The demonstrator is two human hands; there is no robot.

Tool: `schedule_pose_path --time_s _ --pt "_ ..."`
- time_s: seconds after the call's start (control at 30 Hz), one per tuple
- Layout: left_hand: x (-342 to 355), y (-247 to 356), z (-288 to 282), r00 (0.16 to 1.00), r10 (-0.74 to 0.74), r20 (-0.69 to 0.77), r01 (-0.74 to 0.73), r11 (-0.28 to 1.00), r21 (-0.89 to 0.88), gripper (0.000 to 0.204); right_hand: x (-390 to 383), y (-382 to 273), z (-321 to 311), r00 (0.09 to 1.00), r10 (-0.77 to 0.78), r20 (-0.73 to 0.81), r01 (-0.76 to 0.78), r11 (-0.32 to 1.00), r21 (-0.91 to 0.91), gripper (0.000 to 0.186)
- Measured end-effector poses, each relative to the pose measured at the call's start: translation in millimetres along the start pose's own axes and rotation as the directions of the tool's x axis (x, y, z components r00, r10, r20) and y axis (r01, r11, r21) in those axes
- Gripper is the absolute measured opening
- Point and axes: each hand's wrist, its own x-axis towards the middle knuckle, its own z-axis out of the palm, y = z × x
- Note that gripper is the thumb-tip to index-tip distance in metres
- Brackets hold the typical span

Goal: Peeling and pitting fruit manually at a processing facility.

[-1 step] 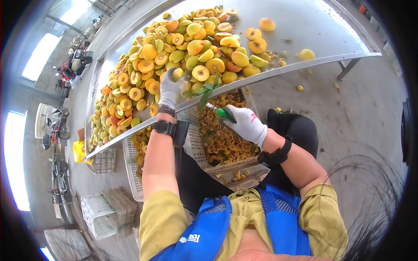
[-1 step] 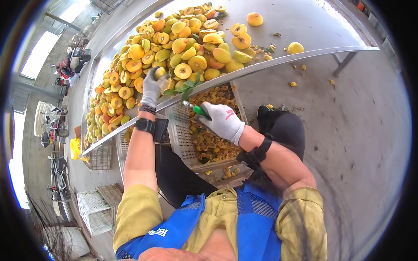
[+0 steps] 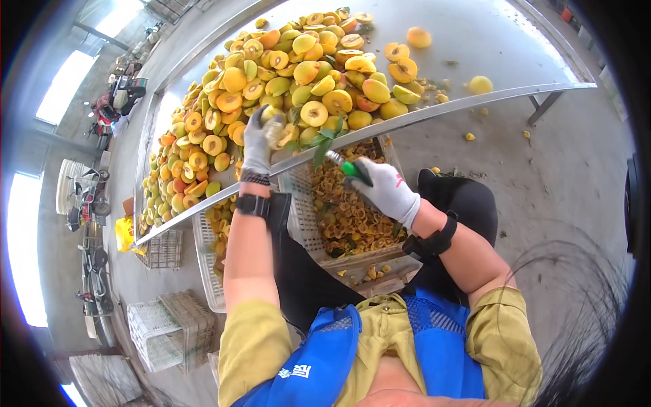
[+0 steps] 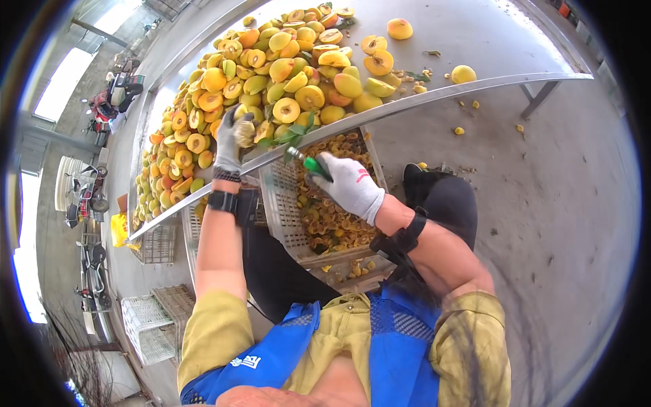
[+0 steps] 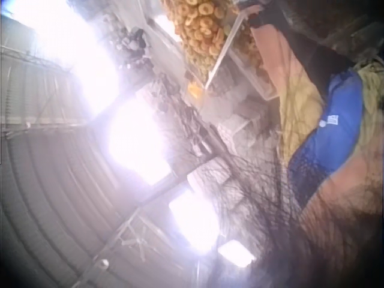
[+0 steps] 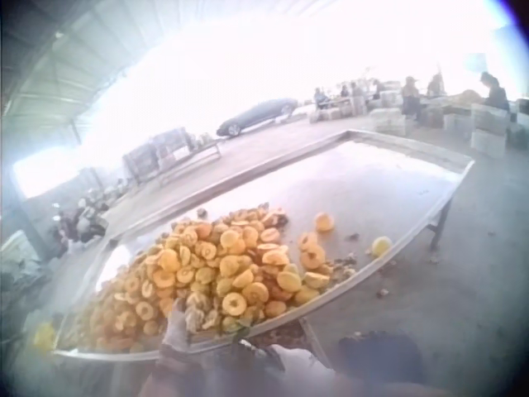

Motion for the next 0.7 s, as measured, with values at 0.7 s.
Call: schedule_pose_path --time_s 0.7 --pt "-112 -74 20 0.906 0.224 0.359 0.249 0.405 -0.880 0.038 -2 -13 27 0.997 -0.076 0.033 0.079 0.990 -0.114 0.021"
